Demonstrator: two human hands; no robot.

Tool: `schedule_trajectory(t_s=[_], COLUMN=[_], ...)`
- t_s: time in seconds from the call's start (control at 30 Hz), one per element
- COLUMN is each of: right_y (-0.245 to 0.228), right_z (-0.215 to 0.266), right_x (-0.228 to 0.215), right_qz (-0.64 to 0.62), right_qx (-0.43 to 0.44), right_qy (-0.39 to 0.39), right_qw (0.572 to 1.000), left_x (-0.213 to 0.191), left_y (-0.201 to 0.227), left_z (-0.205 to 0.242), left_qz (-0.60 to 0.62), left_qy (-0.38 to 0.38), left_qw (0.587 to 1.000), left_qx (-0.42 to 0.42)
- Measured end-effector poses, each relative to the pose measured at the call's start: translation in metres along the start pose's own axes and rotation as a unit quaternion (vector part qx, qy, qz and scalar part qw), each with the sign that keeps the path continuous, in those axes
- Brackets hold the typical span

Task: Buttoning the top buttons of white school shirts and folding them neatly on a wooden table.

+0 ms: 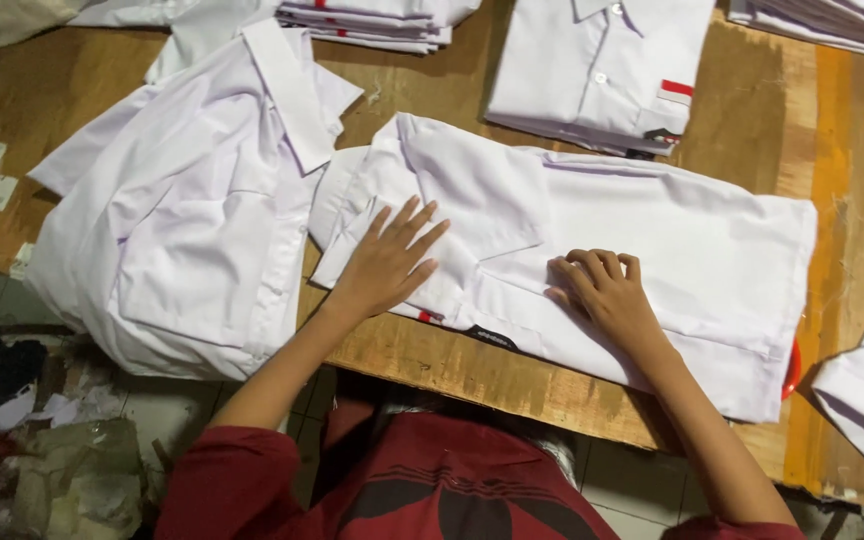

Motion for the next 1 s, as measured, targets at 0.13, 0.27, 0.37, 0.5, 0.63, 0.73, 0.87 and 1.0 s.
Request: schedule_trajectory(t_s=[0.13, 0.27, 0.37, 0.5, 0.63, 0.73, 0.87, 1.0], right_y=[0.033, 0.085, 0.102, 0.109, 0.125, 0.125, 0.123, 0.095], right_z=[0.028, 0.074, 0.092, 0.098, 0.107, 0.101, 0.105, 0.084], right_x=[-0.011, -0.015, -0.029, -0.064, -0.080, -0.075, -0.065, -0.071], right_qz=[0.072, 0.111, 0.022, 0.030, -0.027, -0.006, 0.003, 0.000], right_qx=[0.028, 0.057, 0.050, 0.174, 0.307, 0.349, 0.294, 0.198], right_qy=[0.011, 0.010, -0.115, -0.227, -0.252, -0.282, -0.234, -0.182], right_qw=[0.997, 0.992, 0.992, 0.958, 0.917, 0.894, 0.927, 0.963], left_x=[0.012, -0.002, -0.024, -0.016, -0.009, -0.010, -0.010, -0.007], left_y=[-0.004, -0.013, -0.014, -0.028, -0.040, -0.032, -0.019, 0.013], left_z=[0.005, -0.012, -0.038, -0.049, -0.048, -0.046, -0.040, -0.038], left_qz=[0.022, -0.015, 0.093, 0.086, 0.095, 0.071, -0.018, 0.045], left_qy=[-0.095, -0.044, -0.136, -0.192, -0.291, -0.274, -0.141, -0.096], left_qw=[0.995, 0.999, 0.986, 0.977, 0.950, 0.959, 0.988, 0.990], left_qx=[-0.037, -0.019, 0.000, 0.020, -0.057, -0.030, 0.054, 0.096])
Point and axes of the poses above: each hand's wrist, its own z-axis away from the middle knuckle, its own x-axis out of the palm, y = z × x, the point moved 6 cm from there along -z, towards the middle knuckle, and after that the axes turned 1 degree about y, right-handed, at the moved point
